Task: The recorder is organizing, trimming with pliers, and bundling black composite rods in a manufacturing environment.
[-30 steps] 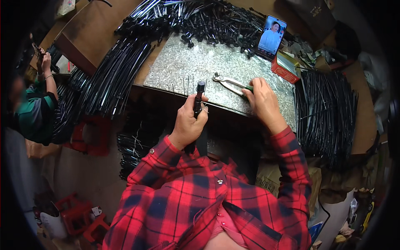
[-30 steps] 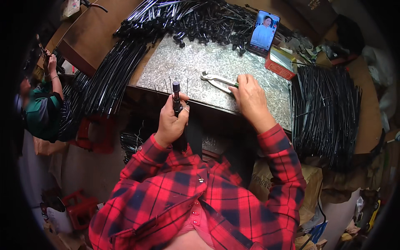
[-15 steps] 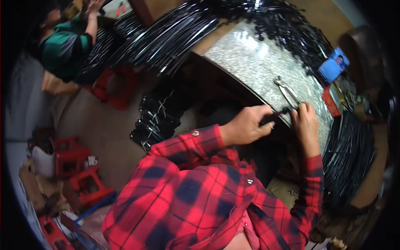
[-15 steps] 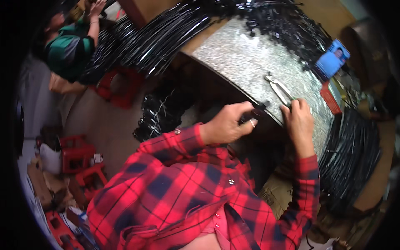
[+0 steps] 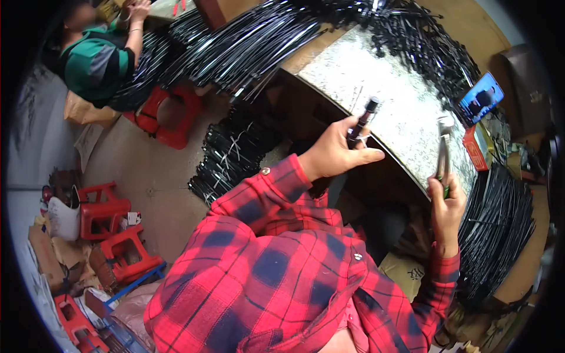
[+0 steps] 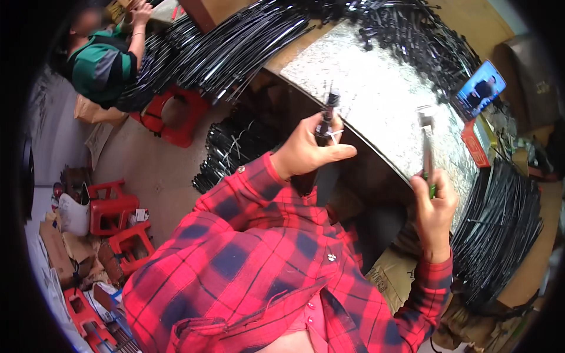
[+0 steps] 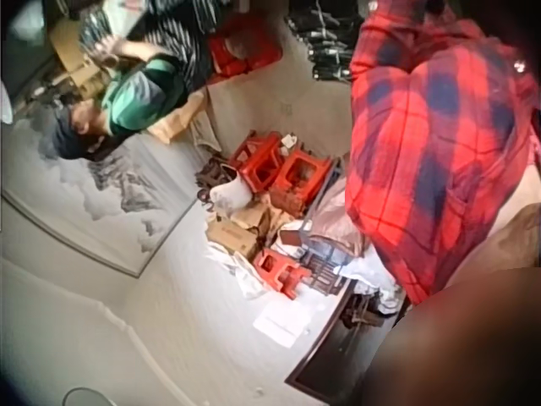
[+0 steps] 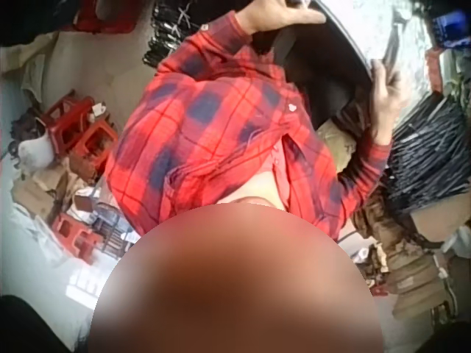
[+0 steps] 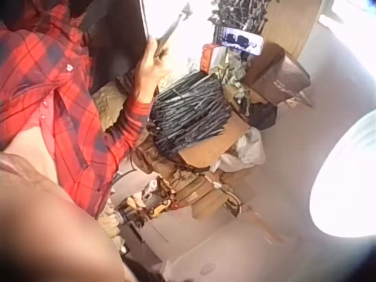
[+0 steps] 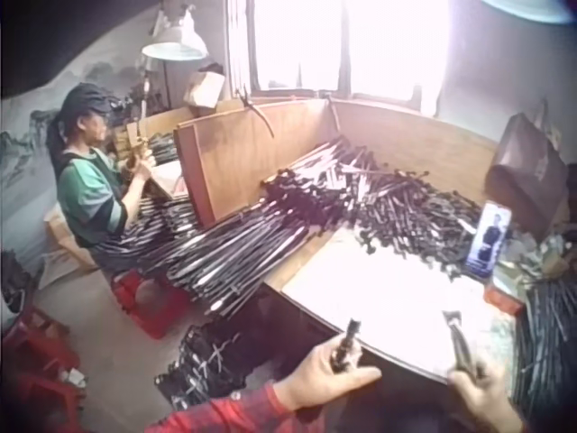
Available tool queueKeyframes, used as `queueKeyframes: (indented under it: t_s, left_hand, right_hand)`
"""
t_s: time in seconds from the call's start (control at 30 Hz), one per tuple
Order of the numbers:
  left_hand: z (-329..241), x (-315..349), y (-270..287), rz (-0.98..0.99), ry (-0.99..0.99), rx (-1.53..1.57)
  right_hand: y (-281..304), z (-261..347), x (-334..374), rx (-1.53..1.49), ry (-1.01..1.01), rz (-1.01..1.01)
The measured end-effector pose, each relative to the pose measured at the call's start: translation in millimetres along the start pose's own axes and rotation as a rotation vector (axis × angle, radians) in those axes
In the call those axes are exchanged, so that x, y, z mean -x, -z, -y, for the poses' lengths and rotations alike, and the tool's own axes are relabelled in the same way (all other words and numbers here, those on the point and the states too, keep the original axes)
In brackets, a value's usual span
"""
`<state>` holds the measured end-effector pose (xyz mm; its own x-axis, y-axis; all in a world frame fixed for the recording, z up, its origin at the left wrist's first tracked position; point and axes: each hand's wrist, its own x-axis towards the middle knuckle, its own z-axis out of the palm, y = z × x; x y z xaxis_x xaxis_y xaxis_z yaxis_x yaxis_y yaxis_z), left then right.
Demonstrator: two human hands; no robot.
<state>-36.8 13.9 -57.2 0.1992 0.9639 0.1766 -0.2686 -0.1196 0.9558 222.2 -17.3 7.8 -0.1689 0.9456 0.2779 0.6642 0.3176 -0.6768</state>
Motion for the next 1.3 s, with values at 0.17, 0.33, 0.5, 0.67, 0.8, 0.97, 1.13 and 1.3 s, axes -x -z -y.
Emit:
queueKeyframes:
  t_s: [0.17,0.33,0.5,0.67,0.8,0.97,1.13,1.3]
  left_hand:
    - [0.3,-0.7,6.3,0.116,0.063,0.118]
    - [7.3,-2.8,1.7,0.238,0.067,0.164]
    - [7.0,0.0,-11.3,0.203,0.126,0.182]
    - [7.3,-0.7,-11.2,0.208,0.030,0.052]
    - [6.0,-2.1,-9.6,0.183,0.057,0.098]
    - [9.7,0.8,-6.8,0.104,0.021,0.042]
    - [16.3,-0.2,-12.6,-0.115,-0.130,-0.115]
    - [11.9,-3.4,-14.1,-0.190,-0.171,-0.174]
  right_hand:
    - [3.6,17.3,7.2,0.375,0.331,-0.040]
    - [3.2,14.9,6.1,0.812,0.506,-0.235]
    - [-4.2,12.2,9.3,0.989,0.523,-0.297]
    - [-6.7,12.3,10.1,0.934,0.558,-0.274]
    - [-6.3,15.2,10.1,0.870,0.619,-0.258]
    - [-15.8,18.1,18.2,0.620,0.411,-0.063]
    - [-54.7,15.3,32.6,0.123,0.109,-0.014]
    - [-77.0,16.1,35.7,0.053,0.059,-0.082]
